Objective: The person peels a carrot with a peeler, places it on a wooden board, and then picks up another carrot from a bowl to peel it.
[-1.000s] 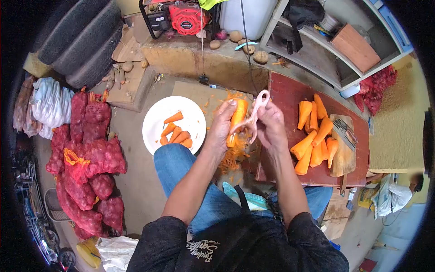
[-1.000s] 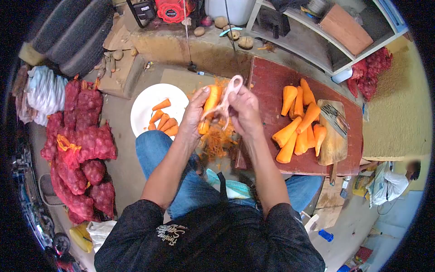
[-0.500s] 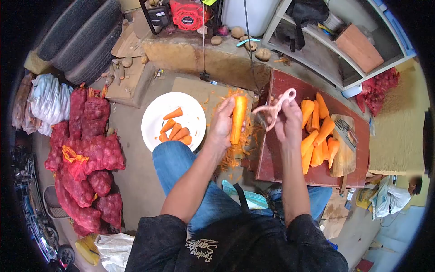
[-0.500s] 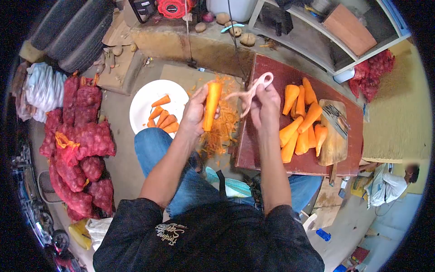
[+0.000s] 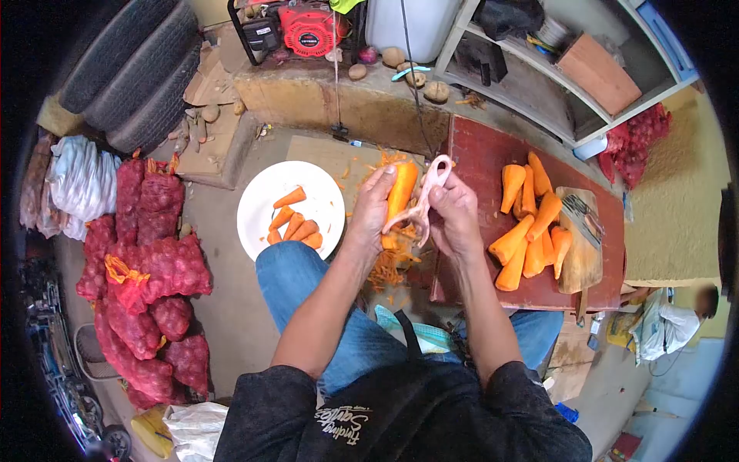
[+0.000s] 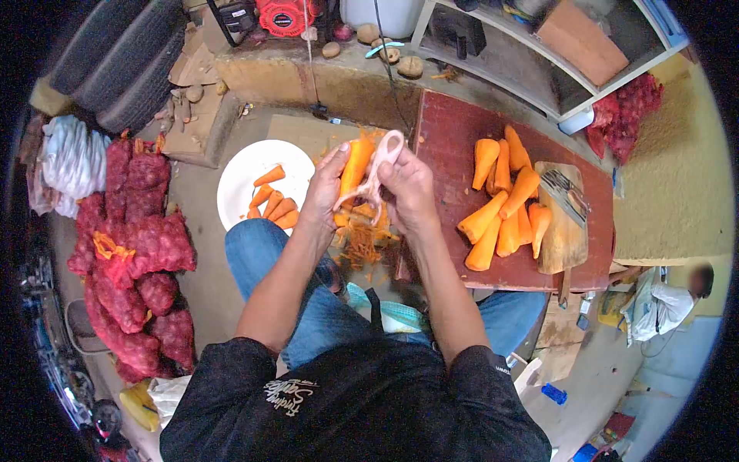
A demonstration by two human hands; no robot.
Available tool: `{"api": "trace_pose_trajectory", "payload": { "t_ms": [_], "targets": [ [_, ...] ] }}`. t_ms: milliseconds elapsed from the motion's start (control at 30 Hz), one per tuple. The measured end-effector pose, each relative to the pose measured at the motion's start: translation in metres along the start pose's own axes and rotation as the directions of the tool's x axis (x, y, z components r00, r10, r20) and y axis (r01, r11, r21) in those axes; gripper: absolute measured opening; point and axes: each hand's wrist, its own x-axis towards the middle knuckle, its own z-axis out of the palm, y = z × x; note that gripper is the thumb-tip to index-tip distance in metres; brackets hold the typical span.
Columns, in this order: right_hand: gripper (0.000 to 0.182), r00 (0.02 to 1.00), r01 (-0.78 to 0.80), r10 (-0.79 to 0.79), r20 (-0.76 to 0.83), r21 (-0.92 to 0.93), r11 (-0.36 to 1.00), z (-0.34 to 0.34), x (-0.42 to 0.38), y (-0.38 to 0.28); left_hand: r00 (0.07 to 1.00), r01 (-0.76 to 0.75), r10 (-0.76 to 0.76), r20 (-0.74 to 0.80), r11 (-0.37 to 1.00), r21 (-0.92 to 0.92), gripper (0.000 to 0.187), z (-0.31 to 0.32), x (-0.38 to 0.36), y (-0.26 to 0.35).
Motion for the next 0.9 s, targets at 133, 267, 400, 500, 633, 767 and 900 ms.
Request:
{"api": "trace_pose_trajectory", "payload": {
  "t_ms": [133, 267, 400, 500, 633, 767, 900],
  "targets": [
    [0.024, 0.998, 0.057, -0.057, -0.030, -0.002, 0.998, -0.019, 0.034, -0.010, 0.996, 0.030, -0.031, 0.082, 1.000, 0.003, 0.034, -0.008, -0.003, -0.004],
    [0.019, 0.983, 0.113, -0.111, -0.150, 0.009, 0.994, -0.048, 0.078, -0.007, 0.999, 0.034, -0.034, 0.039, 0.999, -0.004, 0.034, -0.006, -0.002, -0.003],
    [0.016, 0.968, 0.066, -0.075, -0.239, -0.045, 0.997, -0.077, 0.083, 0.000, 0.999, 0.043, -0.043, 0.005, 0.999, -0.010, 0.034, -0.003, -0.006, 0.004],
    [0.016, 0.975, 0.062, -0.097, -0.198, -0.175, 0.983, -0.066, 0.051, -0.005, 0.998, 0.012, -0.012, -0.066, 1.000, -0.011, 0.034, -0.010, -0.001, -0.001],
    [0.028, 0.982, 0.051, -0.061, -0.177, -0.063, 0.997, -0.032, -0.008, -0.010, 0.997, 0.017, -0.021, -0.080, 0.998, -0.057, 0.035, -0.011, 0.004, 0.004],
    [0.038, 0.994, -0.002, 0.002, -0.107, 0.003, 1.000, -0.013, -0.035, 0.000, 0.996, 0.088, -0.089, -0.013, 0.992, -0.092, 0.036, -0.016, 0.005, -0.001],
    [0.038, 0.997, -0.023, 0.022, -0.072, -0.013, 1.000, -0.006, -0.027, 0.003, 0.993, 0.120, -0.117, 0.028, 0.987, -0.106, 0.036, -0.015, 0.003, -0.002]
  ]
}}
